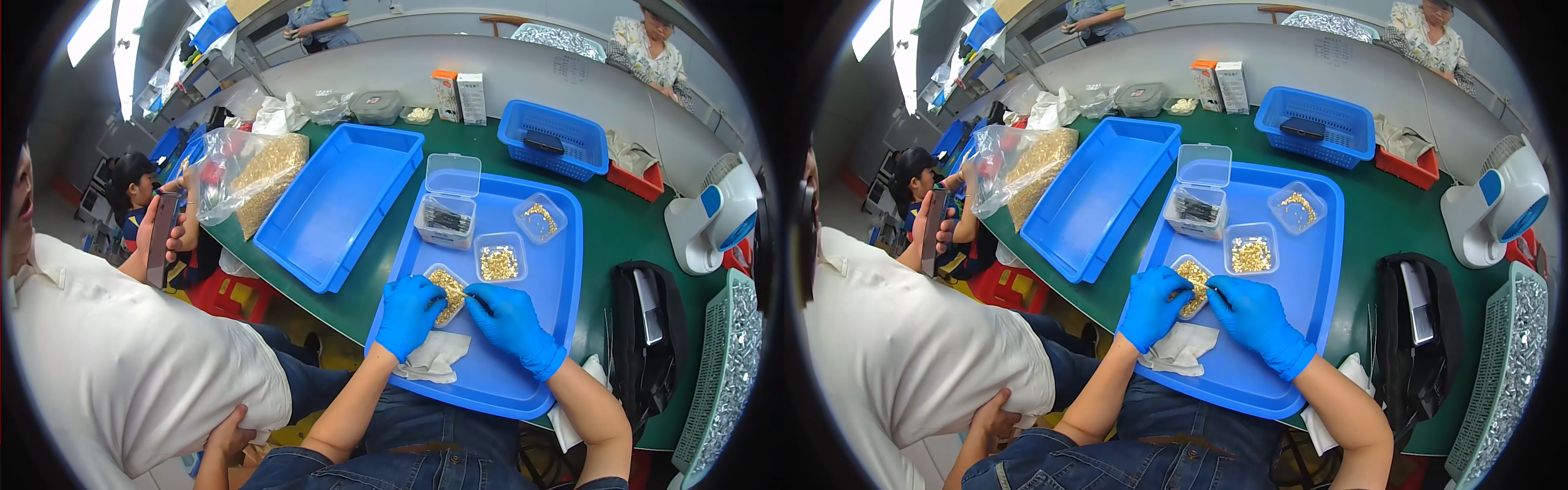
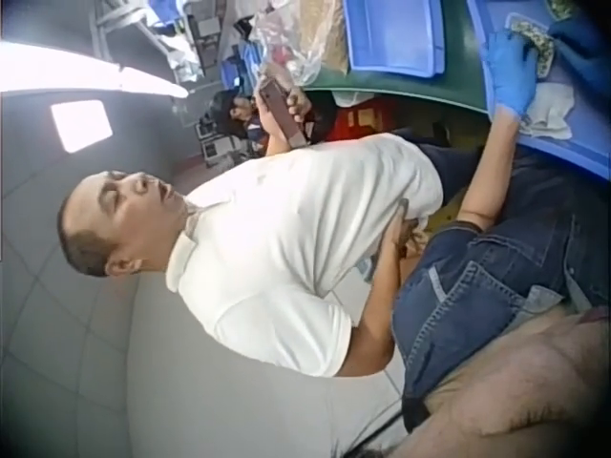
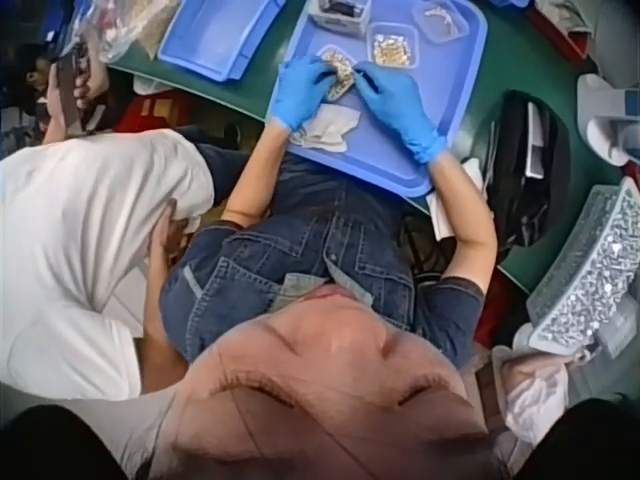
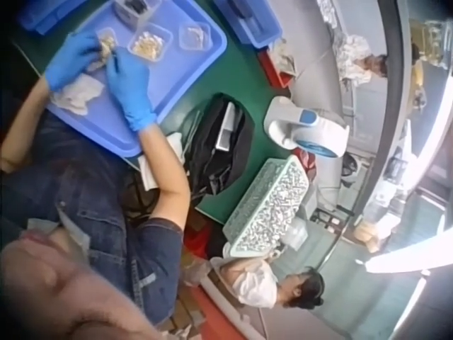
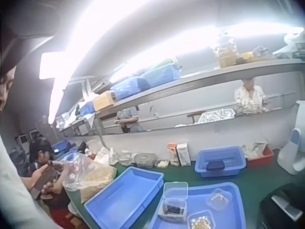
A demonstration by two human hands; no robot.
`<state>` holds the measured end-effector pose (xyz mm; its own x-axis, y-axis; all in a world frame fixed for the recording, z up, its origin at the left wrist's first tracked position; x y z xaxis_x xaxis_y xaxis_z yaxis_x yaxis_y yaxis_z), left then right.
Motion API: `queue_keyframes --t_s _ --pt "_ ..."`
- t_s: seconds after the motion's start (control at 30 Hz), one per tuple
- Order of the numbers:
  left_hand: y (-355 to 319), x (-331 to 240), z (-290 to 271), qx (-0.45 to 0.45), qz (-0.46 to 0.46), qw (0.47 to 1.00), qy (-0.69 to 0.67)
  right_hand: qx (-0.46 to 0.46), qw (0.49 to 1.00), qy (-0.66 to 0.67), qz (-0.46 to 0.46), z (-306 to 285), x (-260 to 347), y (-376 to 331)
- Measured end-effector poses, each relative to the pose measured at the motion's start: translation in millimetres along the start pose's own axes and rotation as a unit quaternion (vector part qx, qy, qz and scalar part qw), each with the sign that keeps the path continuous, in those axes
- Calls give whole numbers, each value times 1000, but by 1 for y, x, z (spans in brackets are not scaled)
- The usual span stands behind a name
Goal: Sorting small gold-colored components from a blue tray into a clear plastic container.
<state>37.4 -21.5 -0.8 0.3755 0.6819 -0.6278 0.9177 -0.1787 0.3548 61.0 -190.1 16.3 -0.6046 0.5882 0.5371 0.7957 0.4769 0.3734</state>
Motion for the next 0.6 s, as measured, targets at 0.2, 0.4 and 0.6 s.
queue_keyframes --t_s 0.2,0.4,0.6 --pt "1 -4 -9 -80 -134 951 -268 -7 1000 -11 -7 -1 -1 0" --pt "-3 1 -9 -98 -131 929 -332 -17 999 -21 -24 0 1 0" --pt "-7 4 -4 -98 -169 912 -361 -8 999 -36 -24 0 0 0"
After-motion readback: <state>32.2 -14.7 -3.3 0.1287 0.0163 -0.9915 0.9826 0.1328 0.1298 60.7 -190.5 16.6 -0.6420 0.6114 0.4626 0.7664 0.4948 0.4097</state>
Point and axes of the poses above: each hand's wrist, its own y-axis towards the middle knuckle, its own z-axis out of the palm, x = y × z, the point moved 4 cm from there along y, towards the middle knuckle, and after that the axes turned 15 degrees about -y, right-handed, at the moved point
